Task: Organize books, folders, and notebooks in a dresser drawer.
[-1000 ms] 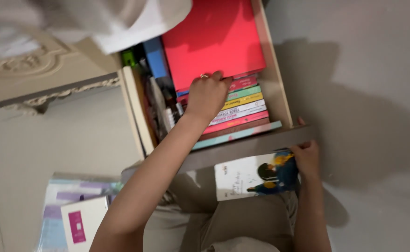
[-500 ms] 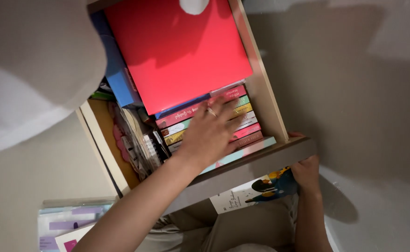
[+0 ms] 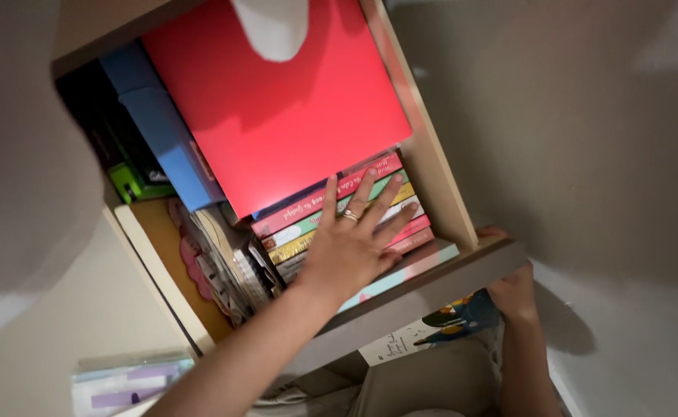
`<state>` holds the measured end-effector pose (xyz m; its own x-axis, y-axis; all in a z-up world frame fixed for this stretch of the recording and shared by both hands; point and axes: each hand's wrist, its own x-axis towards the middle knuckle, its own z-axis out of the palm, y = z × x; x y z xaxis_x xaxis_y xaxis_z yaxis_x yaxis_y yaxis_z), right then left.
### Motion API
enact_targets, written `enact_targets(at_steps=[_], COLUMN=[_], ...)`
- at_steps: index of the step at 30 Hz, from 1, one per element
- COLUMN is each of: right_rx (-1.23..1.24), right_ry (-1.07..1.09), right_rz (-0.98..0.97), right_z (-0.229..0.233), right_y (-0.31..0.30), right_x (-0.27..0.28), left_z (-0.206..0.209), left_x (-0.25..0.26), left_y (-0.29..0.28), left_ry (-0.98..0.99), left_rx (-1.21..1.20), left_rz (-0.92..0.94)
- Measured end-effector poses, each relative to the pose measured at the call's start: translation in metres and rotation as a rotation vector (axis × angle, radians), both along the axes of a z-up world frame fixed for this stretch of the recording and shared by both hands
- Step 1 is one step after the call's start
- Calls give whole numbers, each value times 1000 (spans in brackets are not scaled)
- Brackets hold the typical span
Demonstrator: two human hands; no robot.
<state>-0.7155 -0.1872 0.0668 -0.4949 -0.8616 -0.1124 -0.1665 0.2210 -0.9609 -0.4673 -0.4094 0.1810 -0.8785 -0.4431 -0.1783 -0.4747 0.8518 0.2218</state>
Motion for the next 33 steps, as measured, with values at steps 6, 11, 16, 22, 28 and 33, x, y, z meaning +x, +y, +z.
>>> enact_targets(at_steps=[6, 11, 16, 22, 28, 33], right_rx=[-12, -80, -68, -121, -253, -205], right_ry=[100, -25, 17, -51, -158, -51], right_rz=[47, 5, 9, 5, -4, -2], right_z=[11, 9, 12, -6, -20, -19], right_y=[1, -4, -9, -27, -42, -52], right_x=[6, 9, 6, 2, -10, -17], left_z=[19, 62, 47, 74, 74, 72], left_x=[6, 102, 139, 122, 127, 127], left_y=[-16, 0, 71, 86, 99, 99], left_ry=[177, 191, 171, 144, 389, 354], left_rx=[64, 266, -11, -12, -125, -32], left_rz=[-11, 113, 126, 180, 236, 310])
